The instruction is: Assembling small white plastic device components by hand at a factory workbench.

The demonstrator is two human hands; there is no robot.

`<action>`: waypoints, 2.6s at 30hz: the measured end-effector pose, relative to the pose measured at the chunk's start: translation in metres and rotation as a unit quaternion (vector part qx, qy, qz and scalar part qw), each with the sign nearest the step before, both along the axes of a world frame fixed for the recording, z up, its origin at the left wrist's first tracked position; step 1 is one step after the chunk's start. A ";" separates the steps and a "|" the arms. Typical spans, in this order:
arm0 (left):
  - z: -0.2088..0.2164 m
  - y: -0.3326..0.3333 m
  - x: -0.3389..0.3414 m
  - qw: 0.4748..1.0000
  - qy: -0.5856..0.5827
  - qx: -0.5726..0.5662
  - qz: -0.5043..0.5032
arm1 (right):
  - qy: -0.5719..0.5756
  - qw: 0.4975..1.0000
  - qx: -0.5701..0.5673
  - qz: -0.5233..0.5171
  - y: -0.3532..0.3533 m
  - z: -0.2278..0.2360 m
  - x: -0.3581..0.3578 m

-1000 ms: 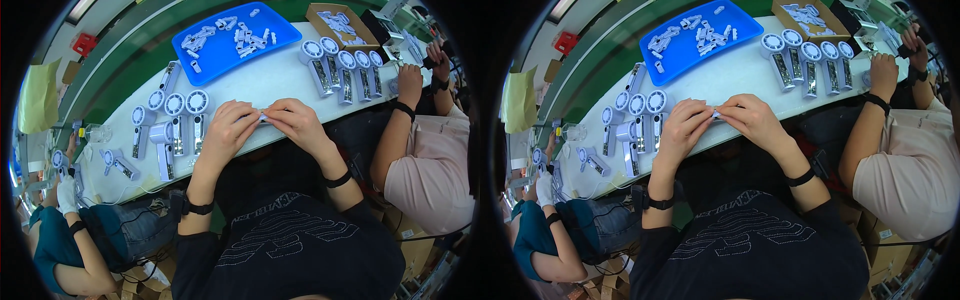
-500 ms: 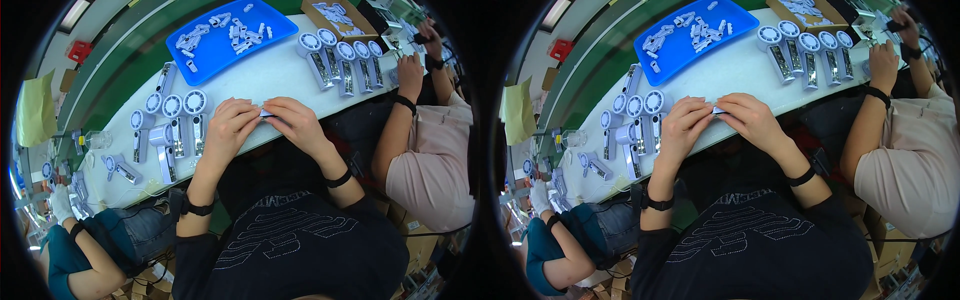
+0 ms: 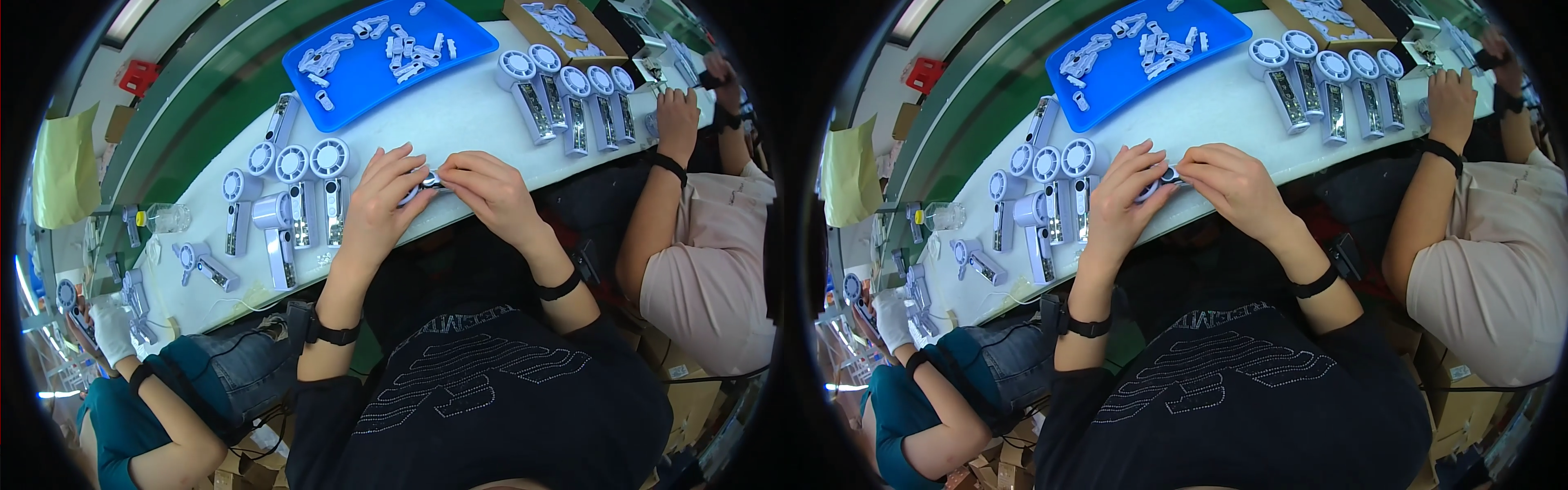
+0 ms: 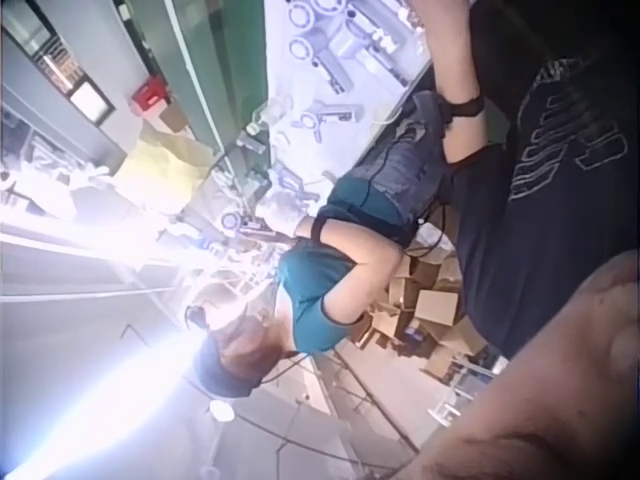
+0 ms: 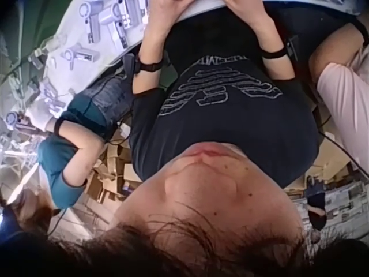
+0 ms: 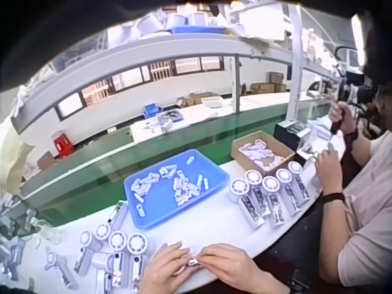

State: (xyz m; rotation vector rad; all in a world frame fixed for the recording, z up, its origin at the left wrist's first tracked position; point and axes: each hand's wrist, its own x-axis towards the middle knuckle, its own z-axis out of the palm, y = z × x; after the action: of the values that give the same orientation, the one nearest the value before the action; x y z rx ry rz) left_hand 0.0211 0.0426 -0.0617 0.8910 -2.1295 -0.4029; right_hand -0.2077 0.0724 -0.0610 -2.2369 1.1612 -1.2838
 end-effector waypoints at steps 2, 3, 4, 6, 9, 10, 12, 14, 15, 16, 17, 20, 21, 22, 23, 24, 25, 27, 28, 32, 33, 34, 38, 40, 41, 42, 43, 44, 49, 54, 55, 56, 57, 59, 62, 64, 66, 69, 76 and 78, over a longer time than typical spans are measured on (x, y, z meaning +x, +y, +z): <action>0.001 0.003 -0.001 1.000 -0.018 -0.014 -0.004 | 0.002 1.000 -0.008 -0.004 0.001 -0.003 -0.001; 0.004 0.006 -0.002 0.999 -0.045 -0.030 0.007 | 0.001 1.000 -0.006 -0.005 0.001 -0.003 -0.001; 0.008 0.009 -0.004 0.996 -0.071 -0.045 0.018 | 0.012 1.000 -0.010 -0.003 0.001 -0.003 -0.002; 0.008 0.011 -0.008 0.993 -0.098 -0.059 0.026 | 0.033 0.999 -0.019 0.002 0.001 -0.001 -0.003; 0.006 0.016 -0.010 0.989 -0.113 -0.082 0.048 | 0.047 0.999 -0.021 0.006 0.000 0.004 -0.004; 0.006 0.016 -0.009 0.989 -0.114 -0.081 0.047 | 0.055 0.998 -0.023 0.008 0.000 0.005 -0.004; 0.003 0.013 -0.008 0.993 -0.091 -0.061 0.043 | 0.038 0.999 -0.003 0.002 0.001 0.005 -0.003; 0.001 0.008 -0.007 0.995 -0.078 -0.053 0.039 | 0.006 0.999 0.034 -0.007 0.001 0.006 -0.001; 0.001 0.005 -0.006 0.997 -0.065 -0.035 0.037 | 0.006 0.999 0.033 -0.008 0.000 0.006 0.001; 0.001 0.003 -0.005 0.998 -0.052 -0.018 0.036 | 0.011 0.999 0.036 -0.010 -0.002 0.007 0.004; 0.001 0.003 -0.005 0.999 -0.037 0.001 0.036 | 0.017 0.999 0.039 -0.010 -0.003 0.008 0.006; 0.001 0.006 -0.008 0.999 -0.004 0.013 0.041 | 0.033 0.998 0.056 0.006 -0.014 0.012 0.001; 0.002 0.007 -0.009 0.999 0.012 0.019 0.043 | 0.041 0.996 0.070 0.020 -0.020 0.014 -0.003; 0.001 0.008 -0.008 0.999 0.012 0.019 0.045 | 0.048 0.995 0.085 0.034 -0.023 0.016 -0.004; -0.001 0.007 -0.008 0.999 0.017 0.019 0.045 | 0.049 0.995 0.085 0.036 -0.023 0.020 -0.005; -0.002 0.007 -0.007 0.999 0.022 0.019 0.046 | 0.041 0.992 0.108 0.048 -0.024 0.024 -0.005; -0.003 0.008 -0.007 0.998 0.027 0.019 0.045 | 0.033 0.989 0.132 0.059 -0.024 0.028 -0.006; -0.002 0.009 -0.007 0.998 0.029 0.021 0.054 | 0.027 0.985 0.156 0.072 -0.023 0.028 -0.004; 0.000 0.010 -0.008 0.997 0.030 0.024 0.061 | 0.039 0.987 0.149 0.054 -0.020 0.023 -0.001; -0.002 0.014 -0.010 0.996 0.028 0.018 0.080 | 0.067 0.991 0.115 0.013 -0.013 0.012 0.009; -0.002 0.014 -0.010 0.996 0.026 0.014 0.085 | 0.070 0.993 0.093 0.006 -0.013 0.012 0.010; -0.002 0.013 -0.010 0.996 0.028 0.014 0.086 | 0.072 0.995 0.071 0.000 -0.012 0.012 0.011; 0.000 0.010 -0.005 0.997 0.006 0.023 0.067 | -0.204 0.961 0.182 -0.040 -0.002 0.023 0.011; 0.001 0.010 -0.005 0.998 0.006 0.027 0.062 | -0.148 0.975 0.157 -0.044 -0.001 0.027 0.011; 0.001 0.010 -0.004 0.998 0.006 0.028 0.060 | -0.095 0.986 0.131 -0.049 0.000 0.029 0.012; 0.002 0.010 -0.004 0.998 0.007 0.027 0.059 | -0.041 0.992 0.103 -0.056 -0.001 0.030 0.011; 0.004 0.011 -0.002 0.998 0.002 0.028 0.059 | -0.040 0.992 0.101 -0.057 -0.001 0.028 0.011; 0.005 0.013 0.000 0.998 -0.003 0.030 0.059 | -0.017 0.996 0.076 -0.053 0.000 0.020 0.012; 0.016 0.020 0.013 0.995 -0.029 0.059 0.070 | 0.051 0.999 0.007 -0.007 -0.001 0.001 0.013; 0.023 0.023 0.010 0.996 -0.059 0.019 0.068 | 0.050 0.998 -0.015 0.030 0.004 0.003 0.009; 0.026 0.022 0.010 0.997 -0.055 0.008 0.054 | 0.050 0.998 -0.015 0.030 0.006 0.002 0.009; 0.030 0.022 0.012 0.998 -0.051 -0.003 0.041 | 0.018 0.999 0.031 0.031 0.007 0.002 0.010; 0.031 0.022 0.012 0.999 -0.046 -0.013 0.026 | -0.014 0.997 0.076 0.031 0.011 0.002 0.009; 0.026 0.017 0.013 1.000 -0.027 0.009 0.010 | -0.046 0.991 0.122 0.030 0.013 0.000 0.008; 0.019 0.011 0.014 0.998 0.009 0.051 -0.019 | -0.085 0.989 0.116 0.024 0.009 -0.005 0.006; 0.017 0.009 0.013 0.998 0.015 0.057 -0.012 | -0.082 0.989 0.120 0.023 0.008 -0.005 0.006; 0.016 0.009 0.013 0.998 0.017 0.061 -0.009 | -0.073 0.989 0.127 0.022 0.007 -0.004 0.005; 0.017 0.009 0.013 1.000 0.006 0.015 -0.019 | -0.061 0.991 0.117 0.023 0.007 0.002 0.002; 0.017 0.010 0.014 1.000 0.001 0.013 -0.018 | -0.026 0.996 0.085 0.032 0.004 -0.003 -0.006; 0.017 0.009 0.014 1.000 0.000 0.014 -0.021 | -0.027 0.996 0.078 0.040 0.002 -0.003 -0.007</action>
State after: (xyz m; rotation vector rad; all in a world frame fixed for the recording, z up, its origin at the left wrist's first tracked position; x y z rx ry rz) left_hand 0.0355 0.0515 -0.0451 0.8636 -2.1511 -0.4544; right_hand -0.2149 0.0748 -0.0641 -2.1005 1.1006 -1.1734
